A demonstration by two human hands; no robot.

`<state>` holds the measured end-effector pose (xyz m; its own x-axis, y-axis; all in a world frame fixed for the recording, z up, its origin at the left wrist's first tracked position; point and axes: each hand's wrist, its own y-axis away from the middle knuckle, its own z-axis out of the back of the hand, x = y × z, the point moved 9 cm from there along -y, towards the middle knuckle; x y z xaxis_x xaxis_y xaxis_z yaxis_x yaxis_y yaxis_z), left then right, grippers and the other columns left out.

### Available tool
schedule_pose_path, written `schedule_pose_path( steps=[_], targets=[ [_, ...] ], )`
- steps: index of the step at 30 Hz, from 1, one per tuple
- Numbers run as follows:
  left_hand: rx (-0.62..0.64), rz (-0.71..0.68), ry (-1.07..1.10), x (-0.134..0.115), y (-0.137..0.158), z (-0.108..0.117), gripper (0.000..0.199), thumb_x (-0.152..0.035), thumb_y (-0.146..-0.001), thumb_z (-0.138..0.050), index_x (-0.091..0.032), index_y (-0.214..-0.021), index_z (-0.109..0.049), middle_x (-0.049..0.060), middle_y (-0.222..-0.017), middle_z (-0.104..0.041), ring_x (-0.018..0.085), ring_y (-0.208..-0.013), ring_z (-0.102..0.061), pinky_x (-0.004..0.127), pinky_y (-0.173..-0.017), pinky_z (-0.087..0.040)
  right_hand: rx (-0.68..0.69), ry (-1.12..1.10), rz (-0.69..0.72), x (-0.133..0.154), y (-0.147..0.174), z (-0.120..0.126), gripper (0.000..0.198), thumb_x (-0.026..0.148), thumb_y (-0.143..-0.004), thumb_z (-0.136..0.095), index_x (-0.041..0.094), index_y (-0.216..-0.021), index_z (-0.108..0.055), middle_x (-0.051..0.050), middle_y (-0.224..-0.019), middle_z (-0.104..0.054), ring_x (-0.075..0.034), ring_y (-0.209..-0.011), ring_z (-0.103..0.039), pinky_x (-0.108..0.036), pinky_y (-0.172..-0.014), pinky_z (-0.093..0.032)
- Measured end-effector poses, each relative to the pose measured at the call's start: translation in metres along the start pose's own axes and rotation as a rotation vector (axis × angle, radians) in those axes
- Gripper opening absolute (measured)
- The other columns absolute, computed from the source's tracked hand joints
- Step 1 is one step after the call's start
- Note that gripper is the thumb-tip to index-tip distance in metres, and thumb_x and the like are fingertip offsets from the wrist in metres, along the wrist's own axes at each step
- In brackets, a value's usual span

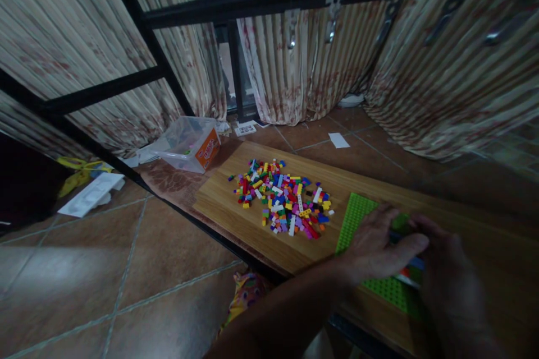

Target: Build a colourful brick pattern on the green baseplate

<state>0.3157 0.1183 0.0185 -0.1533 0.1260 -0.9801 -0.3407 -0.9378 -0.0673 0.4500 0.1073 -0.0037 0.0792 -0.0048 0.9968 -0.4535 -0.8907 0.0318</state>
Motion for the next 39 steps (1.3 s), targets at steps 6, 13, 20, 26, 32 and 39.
schedule_pose_path(
  steps=[6,13,20,26,32,39],
  targets=[
    [-0.035,-0.014,0.004,0.000,0.000,0.002,0.070,-0.060,-0.086,-0.045,-0.021,-0.144,-0.037,0.007,-0.153,-0.032,0.026,-0.143,-0.025,0.045,-0.118,-0.023,0.011,-0.206,-0.076,-0.012,-0.001,-0.002,0.035,0.055,-0.072,-0.064,0.026,-0.090,-0.071,-0.004,-0.107,-0.064,-0.025,-0.122,-0.050,-0.043,-0.113,-0.026],
    [-0.017,-0.047,-0.028,-0.003,-0.001,0.001,0.069,-0.057,-0.088,-0.043,-0.017,-0.144,-0.036,0.011,-0.151,-0.035,0.027,-0.142,-0.026,0.045,-0.119,-0.022,0.011,-0.275,-0.094,-0.012,-0.001,-0.003,0.035,0.055,-0.077,-0.061,0.024,-0.089,-0.071,-0.004,-0.099,-0.065,-0.022,-0.114,-0.055,-0.037,-0.110,-0.030],
    [-0.036,-0.056,0.073,0.005,-0.007,0.002,0.064,-0.053,-0.094,-0.031,-0.017,-0.146,-0.031,0.013,-0.151,-0.035,0.025,-0.140,-0.030,0.043,-0.117,-0.024,0.044,-0.163,0.048,-0.011,-0.004,-0.003,0.037,0.053,-0.083,-0.050,0.024,-0.096,-0.067,-0.002,-0.104,-0.066,-0.020,-0.107,-0.059,-0.043,-0.106,-0.036],
    [-0.025,-0.054,0.157,0.013,-0.007,-0.001,0.066,-0.056,-0.093,-0.036,-0.018,-0.147,-0.030,0.011,-0.151,-0.034,0.024,-0.140,-0.030,0.042,-0.118,-0.023,0.039,-0.099,0.084,-0.013,-0.004,-0.002,0.036,0.052,-0.084,-0.050,0.023,-0.099,-0.067,-0.002,-0.106,-0.068,-0.020,-0.107,-0.060,-0.044,-0.102,-0.040],
    [-0.110,-0.038,0.391,0.018,-0.012,0.006,0.054,-0.050,-0.094,-0.040,-0.019,-0.137,-0.044,0.011,-0.140,-0.050,0.022,-0.132,-0.044,0.042,-0.114,-0.031,-0.002,-0.158,0.054,-0.011,-0.009,-0.002,0.027,0.046,-0.080,-0.058,0.023,-0.087,-0.068,-0.001,-0.098,-0.071,-0.019,-0.100,-0.063,-0.040,-0.098,-0.044],
    [-0.136,-0.043,0.161,0.011,-0.015,0.020,0.045,-0.026,-0.086,-0.057,-0.018,-0.129,-0.051,0.009,-0.129,-0.059,0.020,-0.122,-0.053,0.037,-0.107,-0.039,-0.109,-0.015,0.114,0.020,-0.005,0.015,0.025,0.037,-0.067,-0.070,0.020,-0.085,-0.069,-0.005,-0.091,-0.072,-0.019,-0.087,-0.065,-0.039,-0.086,-0.049]
  ],
)
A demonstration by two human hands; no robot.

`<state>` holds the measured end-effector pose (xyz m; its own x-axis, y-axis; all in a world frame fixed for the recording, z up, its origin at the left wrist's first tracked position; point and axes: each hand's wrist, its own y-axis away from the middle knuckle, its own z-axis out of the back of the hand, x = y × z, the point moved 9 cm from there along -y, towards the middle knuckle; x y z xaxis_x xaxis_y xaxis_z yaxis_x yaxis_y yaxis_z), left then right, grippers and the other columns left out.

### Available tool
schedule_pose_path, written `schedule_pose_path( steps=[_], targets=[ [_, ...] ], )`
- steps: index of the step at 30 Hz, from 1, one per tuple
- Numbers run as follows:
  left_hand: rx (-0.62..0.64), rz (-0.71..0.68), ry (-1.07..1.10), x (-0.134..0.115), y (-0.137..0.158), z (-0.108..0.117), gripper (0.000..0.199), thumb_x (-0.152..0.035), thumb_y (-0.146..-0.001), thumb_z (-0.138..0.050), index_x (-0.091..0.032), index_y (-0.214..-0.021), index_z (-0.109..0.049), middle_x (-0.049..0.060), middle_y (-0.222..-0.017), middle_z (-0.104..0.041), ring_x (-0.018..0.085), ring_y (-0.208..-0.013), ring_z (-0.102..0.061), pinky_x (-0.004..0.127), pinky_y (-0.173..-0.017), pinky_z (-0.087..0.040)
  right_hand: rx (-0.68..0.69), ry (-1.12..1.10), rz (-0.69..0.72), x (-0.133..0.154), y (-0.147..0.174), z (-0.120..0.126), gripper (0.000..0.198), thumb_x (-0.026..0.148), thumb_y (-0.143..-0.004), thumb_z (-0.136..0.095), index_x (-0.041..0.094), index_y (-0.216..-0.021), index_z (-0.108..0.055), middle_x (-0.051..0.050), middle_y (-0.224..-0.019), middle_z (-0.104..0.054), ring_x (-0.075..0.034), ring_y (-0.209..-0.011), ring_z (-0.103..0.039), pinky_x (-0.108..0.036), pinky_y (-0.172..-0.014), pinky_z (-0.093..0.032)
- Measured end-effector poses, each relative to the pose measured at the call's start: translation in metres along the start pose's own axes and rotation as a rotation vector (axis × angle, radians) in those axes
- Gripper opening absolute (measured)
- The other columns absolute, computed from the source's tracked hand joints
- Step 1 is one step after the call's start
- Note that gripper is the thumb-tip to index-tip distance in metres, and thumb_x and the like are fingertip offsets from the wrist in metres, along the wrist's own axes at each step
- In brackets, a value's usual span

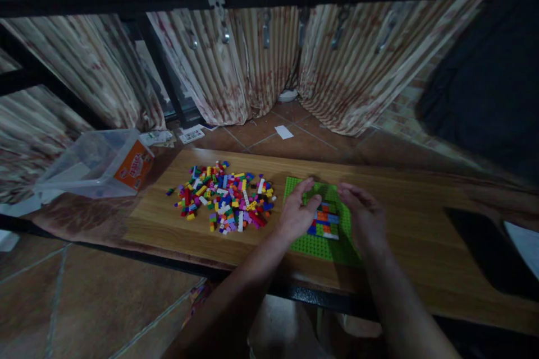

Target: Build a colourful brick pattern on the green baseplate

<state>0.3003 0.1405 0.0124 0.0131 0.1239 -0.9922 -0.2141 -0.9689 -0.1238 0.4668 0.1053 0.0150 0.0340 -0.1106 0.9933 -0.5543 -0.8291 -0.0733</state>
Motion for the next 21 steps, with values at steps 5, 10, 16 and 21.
schedule_pose_path(
  steps=[5,10,16,21],
  targets=[
    [-0.031,0.064,-0.272,0.000,-0.005,0.024,0.037,-0.020,-0.081,-0.056,-0.017,-0.117,-0.062,0.006,-0.107,-0.068,0.017,-0.085,-0.065,0.031,-0.081,-0.051,0.162,0.540,-0.038,-0.003,0.008,0.012,0.026,0.039,-0.069,-0.065,0.018,-0.082,-0.071,-0.007,-0.081,-0.072,-0.022,-0.076,-0.065,-0.038,-0.075,-0.049],
    [0.046,0.176,-0.389,0.011,-0.003,0.030,0.027,-0.018,-0.077,-0.059,-0.014,-0.102,-0.068,0.005,-0.083,-0.070,0.016,-0.072,-0.064,0.026,-0.069,-0.048,0.256,0.592,-0.098,-0.013,0.015,0.018,0.028,0.037,-0.070,-0.060,0.017,-0.086,-0.071,-0.005,-0.074,-0.070,-0.020,-0.067,-0.062,-0.033,-0.064,-0.046],
    [0.102,0.234,-0.330,0.021,0.004,0.027,0.030,-0.019,-0.073,-0.063,-0.014,-0.102,-0.065,0.001,-0.072,-0.066,0.013,-0.064,-0.060,0.022,-0.058,-0.044,0.269,0.479,-0.164,-0.017,0.015,0.014,0.029,0.029,-0.063,-0.061,0.016,-0.087,-0.069,0.000,-0.063,-0.063,-0.015,-0.056,-0.054,-0.029,-0.055,-0.040],
    [0.071,0.261,-0.342,0.023,0.002,0.028,0.026,-0.016,-0.070,-0.064,-0.013,-0.096,-0.066,-0.001,-0.066,-0.062,0.012,-0.061,-0.058,0.021,-0.057,-0.043,0.219,0.428,-0.242,-0.018,0.016,0.014,0.024,0.027,-0.059,-0.061,0.017,-0.080,-0.068,0.003,-0.055,-0.057,-0.013,-0.051,-0.050,-0.027,-0.050,-0.037]
  ],
)
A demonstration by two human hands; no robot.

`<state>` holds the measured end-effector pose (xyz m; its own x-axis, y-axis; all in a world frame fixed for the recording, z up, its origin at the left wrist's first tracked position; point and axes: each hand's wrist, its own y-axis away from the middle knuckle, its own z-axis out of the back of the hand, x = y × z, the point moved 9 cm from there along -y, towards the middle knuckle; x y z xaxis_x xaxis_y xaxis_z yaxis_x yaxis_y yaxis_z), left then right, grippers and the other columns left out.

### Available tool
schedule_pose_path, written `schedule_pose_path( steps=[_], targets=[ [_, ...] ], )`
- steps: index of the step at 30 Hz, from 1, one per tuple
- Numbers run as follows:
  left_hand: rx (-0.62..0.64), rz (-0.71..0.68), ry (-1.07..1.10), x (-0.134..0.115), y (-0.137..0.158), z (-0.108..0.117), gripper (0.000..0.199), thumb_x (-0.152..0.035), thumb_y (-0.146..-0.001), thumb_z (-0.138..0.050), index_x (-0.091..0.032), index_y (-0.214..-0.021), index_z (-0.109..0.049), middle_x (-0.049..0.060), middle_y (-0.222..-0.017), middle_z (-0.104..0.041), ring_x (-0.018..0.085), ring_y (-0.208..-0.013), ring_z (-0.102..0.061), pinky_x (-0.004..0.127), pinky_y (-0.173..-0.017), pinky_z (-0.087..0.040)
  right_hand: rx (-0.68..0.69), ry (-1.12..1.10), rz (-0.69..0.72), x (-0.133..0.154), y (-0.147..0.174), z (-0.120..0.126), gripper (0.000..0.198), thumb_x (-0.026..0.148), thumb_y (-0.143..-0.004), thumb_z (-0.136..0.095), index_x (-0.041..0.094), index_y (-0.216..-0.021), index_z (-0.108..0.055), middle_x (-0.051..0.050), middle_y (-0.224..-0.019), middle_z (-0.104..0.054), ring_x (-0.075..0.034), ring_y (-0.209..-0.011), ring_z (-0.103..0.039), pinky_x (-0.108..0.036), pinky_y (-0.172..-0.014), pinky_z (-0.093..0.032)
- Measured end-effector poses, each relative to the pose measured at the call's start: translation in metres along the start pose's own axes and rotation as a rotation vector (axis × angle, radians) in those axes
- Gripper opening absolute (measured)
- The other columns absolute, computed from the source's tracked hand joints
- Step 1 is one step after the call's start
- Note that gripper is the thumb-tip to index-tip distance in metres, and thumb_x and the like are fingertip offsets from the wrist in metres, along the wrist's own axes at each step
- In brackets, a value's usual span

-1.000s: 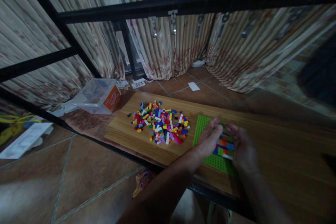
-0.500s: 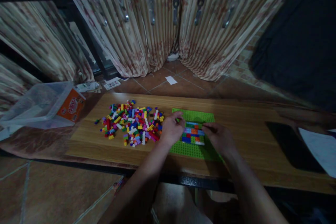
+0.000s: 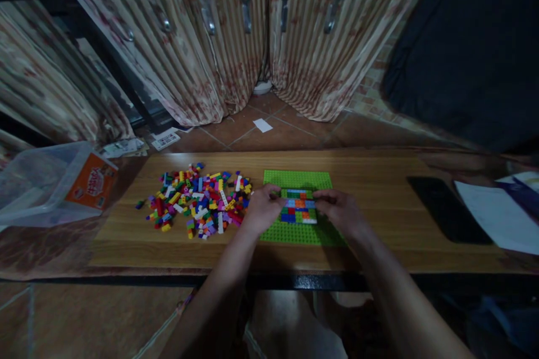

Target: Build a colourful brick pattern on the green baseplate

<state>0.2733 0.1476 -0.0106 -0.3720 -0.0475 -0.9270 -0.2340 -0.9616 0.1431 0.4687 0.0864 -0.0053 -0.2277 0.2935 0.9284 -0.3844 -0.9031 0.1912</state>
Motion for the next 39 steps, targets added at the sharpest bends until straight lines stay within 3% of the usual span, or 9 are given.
schedule_pose_path(
  steps=[6,11,29,33,39],
  targets=[
    [-0.028,0.058,0.029,0.002,-0.002,0.001,0.026,-0.013,-0.067,-0.065,-0.012,-0.092,-0.065,-0.003,-0.064,-0.060,0.010,-0.058,-0.056,0.020,-0.054,-0.043,0.010,-0.114,-0.101,-0.003,0.004,-0.008,0.026,0.025,-0.056,-0.061,0.018,-0.081,-0.066,0.004,-0.059,-0.057,-0.012,-0.051,-0.051,-0.026,-0.049,-0.043],
    [-0.033,0.061,0.047,0.002,-0.003,0.000,0.026,-0.012,-0.066,-0.065,-0.012,-0.092,-0.065,-0.003,-0.063,-0.060,0.010,-0.055,-0.056,0.019,-0.052,-0.042,-0.007,-0.090,-0.070,0.002,0.006,-0.009,0.024,0.024,-0.058,-0.058,0.018,-0.080,-0.065,0.004,-0.055,-0.056,-0.011,-0.048,-0.049,-0.025,-0.047,-0.043],
    [-0.025,0.033,-0.019,0.000,0.001,0.000,0.029,-0.015,-0.069,-0.062,-0.014,-0.098,-0.064,-0.002,-0.067,-0.063,0.012,-0.058,-0.058,0.021,-0.054,-0.043,-0.044,-0.011,-0.030,0.001,0.000,-0.006,0.027,0.030,-0.064,-0.059,0.019,-0.088,-0.066,-0.002,-0.076,-0.066,-0.016,-0.062,-0.059,-0.027,-0.051,-0.046],
    [-0.028,-0.017,-0.101,-0.009,0.002,0.002,0.028,-0.025,-0.073,-0.064,-0.015,-0.100,-0.064,-0.001,-0.069,-0.064,0.013,-0.061,-0.060,0.022,-0.055,-0.043,-0.062,0.063,0.019,0.003,-0.004,-0.006,0.031,0.038,-0.066,-0.065,0.019,-0.090,-0.066,-0.002,-0.078,-0.066,-0.017,-0.070,-0.061,-0.028,-0.058,-0.048],
    [-0.058,-0.036,-0.242,-0.019,0.006,0.002,0.046,-0.041,-0.070,-0.072,-0.015,-0.106,-0.063,0.002,-0.075,-0.066,0.017,-0.068,-0.063,0.024,-0.060,-0.044,-0.082,0.152,0.119,0.013,0.001,-0.007,0.037,0.044,-0.065,-0.070,0.018,-0.092,-0.066,-0.002,-0.074,-0.064,-0.017,-0.068,-0.059,-0.030,-0.065,-0.046]
  ],
)
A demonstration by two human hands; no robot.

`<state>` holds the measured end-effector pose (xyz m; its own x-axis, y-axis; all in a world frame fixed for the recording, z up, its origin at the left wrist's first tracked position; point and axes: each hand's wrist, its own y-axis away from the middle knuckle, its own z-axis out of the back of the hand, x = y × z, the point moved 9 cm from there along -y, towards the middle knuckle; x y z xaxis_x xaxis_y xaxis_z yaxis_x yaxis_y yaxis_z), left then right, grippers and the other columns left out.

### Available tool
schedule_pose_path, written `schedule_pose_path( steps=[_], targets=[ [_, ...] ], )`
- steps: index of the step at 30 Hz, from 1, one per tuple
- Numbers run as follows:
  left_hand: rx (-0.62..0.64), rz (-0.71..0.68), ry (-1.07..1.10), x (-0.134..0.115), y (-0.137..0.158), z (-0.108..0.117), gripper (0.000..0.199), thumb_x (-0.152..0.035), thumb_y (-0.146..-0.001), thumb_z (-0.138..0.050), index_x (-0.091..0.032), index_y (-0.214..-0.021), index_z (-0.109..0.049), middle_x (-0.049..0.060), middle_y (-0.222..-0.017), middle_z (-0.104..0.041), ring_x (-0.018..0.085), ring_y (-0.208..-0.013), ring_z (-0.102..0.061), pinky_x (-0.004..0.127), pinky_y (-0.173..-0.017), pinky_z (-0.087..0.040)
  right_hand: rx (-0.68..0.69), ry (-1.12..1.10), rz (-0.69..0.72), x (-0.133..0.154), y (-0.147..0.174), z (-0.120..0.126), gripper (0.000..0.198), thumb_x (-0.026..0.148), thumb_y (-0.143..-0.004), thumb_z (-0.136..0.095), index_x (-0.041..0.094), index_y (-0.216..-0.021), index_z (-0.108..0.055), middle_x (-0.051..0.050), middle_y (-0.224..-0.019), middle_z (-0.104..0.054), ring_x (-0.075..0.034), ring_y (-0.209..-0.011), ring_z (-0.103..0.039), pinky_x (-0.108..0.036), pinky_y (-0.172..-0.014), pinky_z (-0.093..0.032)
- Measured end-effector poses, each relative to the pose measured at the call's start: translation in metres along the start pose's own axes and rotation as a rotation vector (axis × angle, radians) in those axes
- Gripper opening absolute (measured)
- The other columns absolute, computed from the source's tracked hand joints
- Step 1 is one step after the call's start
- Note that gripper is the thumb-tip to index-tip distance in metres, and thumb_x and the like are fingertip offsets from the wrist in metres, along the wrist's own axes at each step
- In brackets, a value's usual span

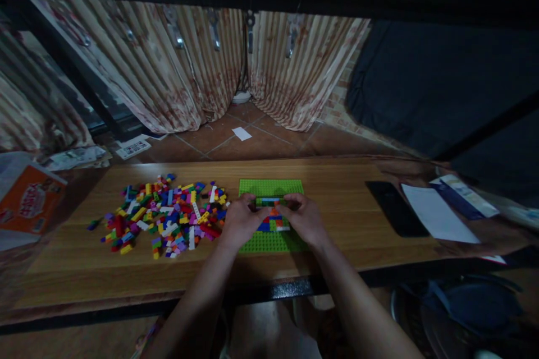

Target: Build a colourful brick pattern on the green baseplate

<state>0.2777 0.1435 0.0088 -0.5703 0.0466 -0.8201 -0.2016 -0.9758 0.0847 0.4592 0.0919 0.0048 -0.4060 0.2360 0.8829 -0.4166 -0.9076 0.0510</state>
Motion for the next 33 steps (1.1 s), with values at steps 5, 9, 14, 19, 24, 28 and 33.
schedule_pose_path(
  steps=[5,9,14,19,24,28,33],
  targets=[
    [0.009,0.041,0.009,0.004,0.000,-0.004,0.045,-0.041,-0.068,-0.075,-0.015,-0.104,-0.064,0.001,-0.074,-0.065,0.016,-0.066,-0.062,0.023,-0.058,-0.042,-0.010,0.036,0.023,0.001,0.001,0.000,0.039,0.044,-0.065,-0.070,0.018,-0.093,-0.065,-0.001,-0.072,-0.063,-0.017,-0.065,-0.058,-0.030,-0.063,-0.044],
    [0.006,0.048,0.017,0.005,-0.001,-0.006,0.043,-0.039,-0.067,-0.076,-0.017,-0.102,-0.065,0.000,-0.073,-0.065,0.016,-0.066,-0.061,0.023,-0.058,-0.042,0.011,0.041,0.022,-0.004,-0.002,-0.004,0.039,0.045,-0.065,-0.070,0.018,-0.092,-0.064,0.000,-0.069,-0.062,-0.017,-0.064,-0.058,-0.031,-0.063,-0.045],
    [-0.013,0.056,-0.001,0.005,0.001,-0.007,0.041,-0.038,-0.069,-0.074,-0.015,-0.101,-0.064,0.001,-0.073,-0.065,0.016,-0.066,-0.061,0.024,-0.058,-0.043,0.006,0.053,0.034,-0.007,-0.003,-0.004,0.034,0.045,-0.064,-0.070,0.018,-0.085,-0.064,0.000,-0.070,-0.062,-0.017,-0.065,-0.059,-0.031,-0.063,-0.045],
    [-0.024,0.047,-0.016,0.007,0.006,-0.010,0.040,-0.039,-0.068,-0.073,-0.017,-0.101,-0.065,0.001,-0.076,-0.066,0.018,-0.071,-0.063,0.026,-0.062,-0.046,0.020,0.083,0.045,-0.012,-0.003,-0.005,0.040,0.051,-0.064,-0.068,0.018,-0.086,-0.063,-0.003,-0.072,-0.065,-0.020,-0.068,-0.061,-0.035,-0.065,-0.047],
    [-0.027,0.090,-0.001,0.010,0.011,-0.009,0.043,-0.043,-0.068,-0.072,-0.020,-0.103,-0.065,0.003,-0.082,-0.069,0.020,-0.076,-0.064,0.028,-0.066,-0.049,0.083,0.108,-0.012,-0.024,-0.006,-0.006,0.046,0.056,-0.062,-0.070,0.017,-0.087,-0.066,-0.008,-0.082,-0.070,-0.025,-0.075,-0.066,-0.038,-0.067,-0.049],
    [-0.025,0.110,0.004,0.008,0.016,-0.007,0.047,-0.047,-0.068,-0.070,-0.021,-0.107,-0.065,0.005,-0.086,-0.069,0.024,-0.081,-0.064,0.032,-0.072,-0.051,0.126,0.111,-0.095,-0.032,-0.007,-0.006,0.050,0.057,-0.061,-0.070,0.017,-0.090,-0.066,-0.010,-0.084,-0.071,-0.028,-0.077,-0.067,-0.039,-0.065,-0.051],
    [-0.048,0.055,-0.021,0.000,0.022,-0.001,0.047,-0.044,-0.075,-0.063,-0.018,-0.114,-0.063,0.010,-0.094,-0.069,0.026,-0.088,-0.063,0.037,-0.084,-0.050,0.124,0.188,-0.101,-0.030,-0.010,-0.003,0.052,0.061,-0.061,-0.069,0.017,-0.089,-0.067,-0.011,-0.084,-0.072,-0.030,-0.076,-0.068,-0.041,-0.065,-0.051]
  ],
)
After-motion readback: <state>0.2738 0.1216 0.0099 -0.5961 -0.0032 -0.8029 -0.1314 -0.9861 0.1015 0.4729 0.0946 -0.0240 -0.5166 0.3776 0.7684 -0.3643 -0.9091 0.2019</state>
